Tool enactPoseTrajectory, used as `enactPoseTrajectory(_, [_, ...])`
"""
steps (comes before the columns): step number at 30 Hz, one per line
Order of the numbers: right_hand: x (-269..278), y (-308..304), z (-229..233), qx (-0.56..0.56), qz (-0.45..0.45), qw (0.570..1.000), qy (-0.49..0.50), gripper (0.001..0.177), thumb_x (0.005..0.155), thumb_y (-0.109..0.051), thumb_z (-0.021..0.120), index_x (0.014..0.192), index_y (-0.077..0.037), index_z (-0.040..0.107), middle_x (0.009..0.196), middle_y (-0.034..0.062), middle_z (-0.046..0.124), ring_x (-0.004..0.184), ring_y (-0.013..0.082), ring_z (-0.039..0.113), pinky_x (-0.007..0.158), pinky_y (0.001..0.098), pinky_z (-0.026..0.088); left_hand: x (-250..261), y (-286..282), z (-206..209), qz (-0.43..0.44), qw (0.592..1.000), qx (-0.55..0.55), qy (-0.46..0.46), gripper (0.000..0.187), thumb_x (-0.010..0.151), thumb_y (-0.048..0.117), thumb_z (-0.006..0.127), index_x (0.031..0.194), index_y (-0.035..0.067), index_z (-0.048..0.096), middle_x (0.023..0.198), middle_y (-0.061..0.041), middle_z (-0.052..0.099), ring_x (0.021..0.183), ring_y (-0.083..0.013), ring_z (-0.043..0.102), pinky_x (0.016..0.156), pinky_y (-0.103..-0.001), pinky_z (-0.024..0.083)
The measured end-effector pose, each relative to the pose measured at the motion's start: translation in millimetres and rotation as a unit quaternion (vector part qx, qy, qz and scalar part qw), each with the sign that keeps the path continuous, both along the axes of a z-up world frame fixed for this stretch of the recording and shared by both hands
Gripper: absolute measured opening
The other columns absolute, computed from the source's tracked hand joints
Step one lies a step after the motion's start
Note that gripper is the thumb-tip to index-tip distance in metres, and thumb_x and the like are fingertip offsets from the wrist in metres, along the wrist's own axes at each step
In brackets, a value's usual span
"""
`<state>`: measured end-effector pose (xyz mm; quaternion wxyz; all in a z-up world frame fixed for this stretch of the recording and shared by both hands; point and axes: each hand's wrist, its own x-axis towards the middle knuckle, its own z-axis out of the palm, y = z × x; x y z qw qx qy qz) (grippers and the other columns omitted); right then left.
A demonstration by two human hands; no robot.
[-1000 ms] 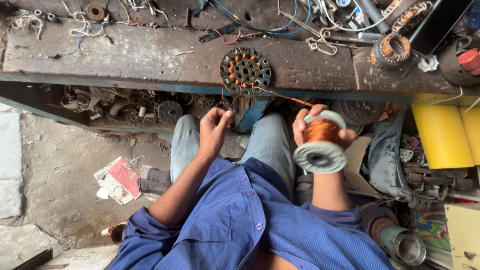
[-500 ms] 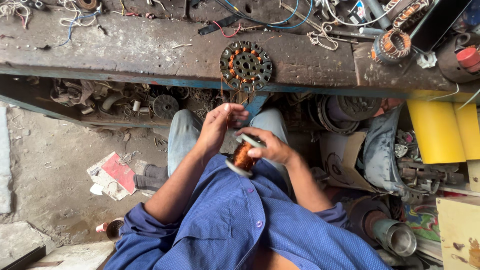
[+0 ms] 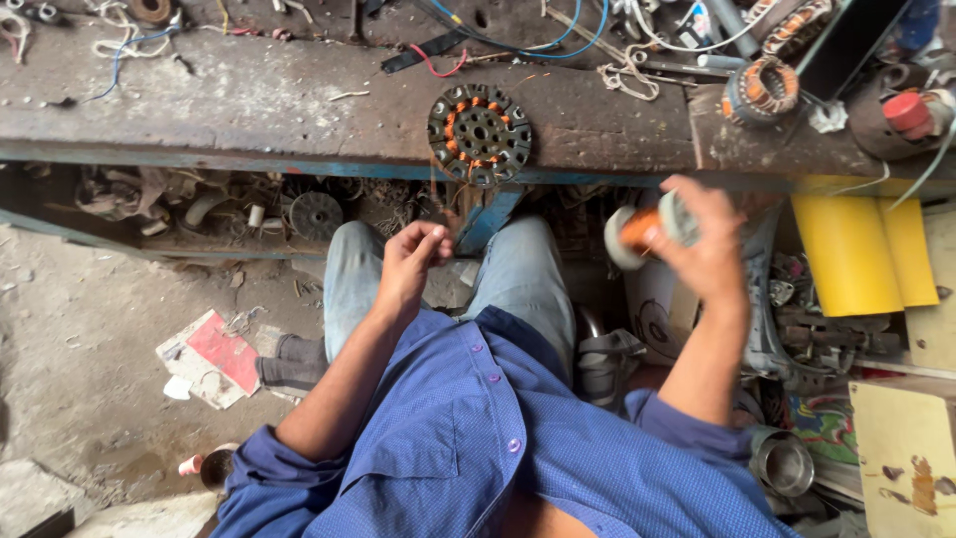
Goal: The person winds copper wire by hand around the slots of a circular stator core. They hold the stator with one hand and feed the wire from a spool with the other, repeatedly looping the wire through the slots.
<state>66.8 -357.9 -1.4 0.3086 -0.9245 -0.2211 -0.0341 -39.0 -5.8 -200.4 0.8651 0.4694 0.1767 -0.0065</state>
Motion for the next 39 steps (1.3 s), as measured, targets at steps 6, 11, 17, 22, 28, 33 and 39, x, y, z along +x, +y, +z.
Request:
enactPoseTrajectory(6, [56,19,35,-0.029,-0.028,0.99,-0.136,0.07,0.083,-0.011,0.087,0.149,-0.009,0.064,0.141,0.0189,0.054,0.13,0.034,0.058,0.11,0.0423,0.051,-13,-9,-10,-0.017,0.999,0.021,0.034,0.018,0.1,0.023,0.066,0.099,0.005,0.068,0.086,0.0,0.071,0.078,-0.0077,0.064,0.071,-0.025,0.051])
enactPoseTrajectory(11, [96,48,24,-0.054,0.002,0.992,-0.115,0.069,0.085,-0.012,0.088,0.15,-0.012,0.064,0.154,0.0222,0.049,0.14,0.0398,0.052,0.116,0.0473,0.046,-20,-1,15,0.006,0.996,0.093,0.001,0.019,0.1,0.022,0.067,0.098,0.004,0.068,0.085,0.0,0.07,0.078,-0.0073,0.064,0.071,-0.025,0.05])
enactPoseTrajectory(17, [59,74,22,-0.069,-0.038,0.98,-0.185,0.076,0.079,-0.014,0.09,0.148,-0.005,0.06,0.159,0.0284,0.04,0.148,0.0482,0.037,0.12,0.0523,0.036,-20,41,81,0.145,0.874,0.448,-0.12,0.013,0.1,0.017,0.072,0.104,0.005,0.068,0.098,-0.005,0.066,0.088,-0.0157,0.061,0.078,-0.03,0.05])
enactPoseTrajectory(22, [10,136,0,0.005,0.125,0.976,-0.176,0.058,0.078,-0.009,0.086,0.132,-0.004,0.065,0.144,0.0175,0.058,0.143,0.0398,0.048,0.122,0.0503,0.041,30,63,129,0.112,0.649,0.698,-0.281,0.047,0.086,0.03,0.087,0.126,0.012,0.07,0.127,-0.011,0.064,0.122,-0.035,0.059,0.104,-0.047,0.05])
enactPoseTrajectory(28, [-12,180,-24,0.083,0.112,0.979,-0.147,0.038,0.089,0.0,0.076,0.126,-0.002,0.068,0.116,0.0123,0.067,0.104,0.0302,0.069,0.091,0.0396,0.057,86,64,141,-0.006,0.602,0.721,-0.344,0.072,0.077,0.059,0.084,0.129,0.011,0.07,0.137,-0.013,0.064,0.131,-0.0337,0.057,0.101,-0.047,0.051])
enactPoseTrajectory(33, [-18,180,-48,0.163,0.035,0.986,0.001,0.022,0.096,0.001,0.07,0.119,-0.002,0.07,0.097,0.0092,0.068,0.077,0.0191,0.066,0.07,0.0314,0.055,90,66,125,0.018,0.62,0.707,-0.34,0.072,0.076,0.061,0.086,0.129,0.014,0.072,0.136,-0.01,0.064,0.13,-0.0316,0.06,0.099,-0.046,0.052])
enactPoseTrajectory(39, [-21,178,-77,0.186,0.058,0.98,-0.042,0.013,0.096,0.0,0.071,0.109,-0.003,0.07,0.096,0.0087,0.069,0.079,0.018,0.066,0.068,0.0301,0.054,91,67,123,0.018,0.622,0.706,-0.339,0.07,0.078,0.059,0.086,0.128,0.013,0.071,0.136,-0.011,0.065,0.13,-0.0321,0.061,0.097,-0.045,0.052])
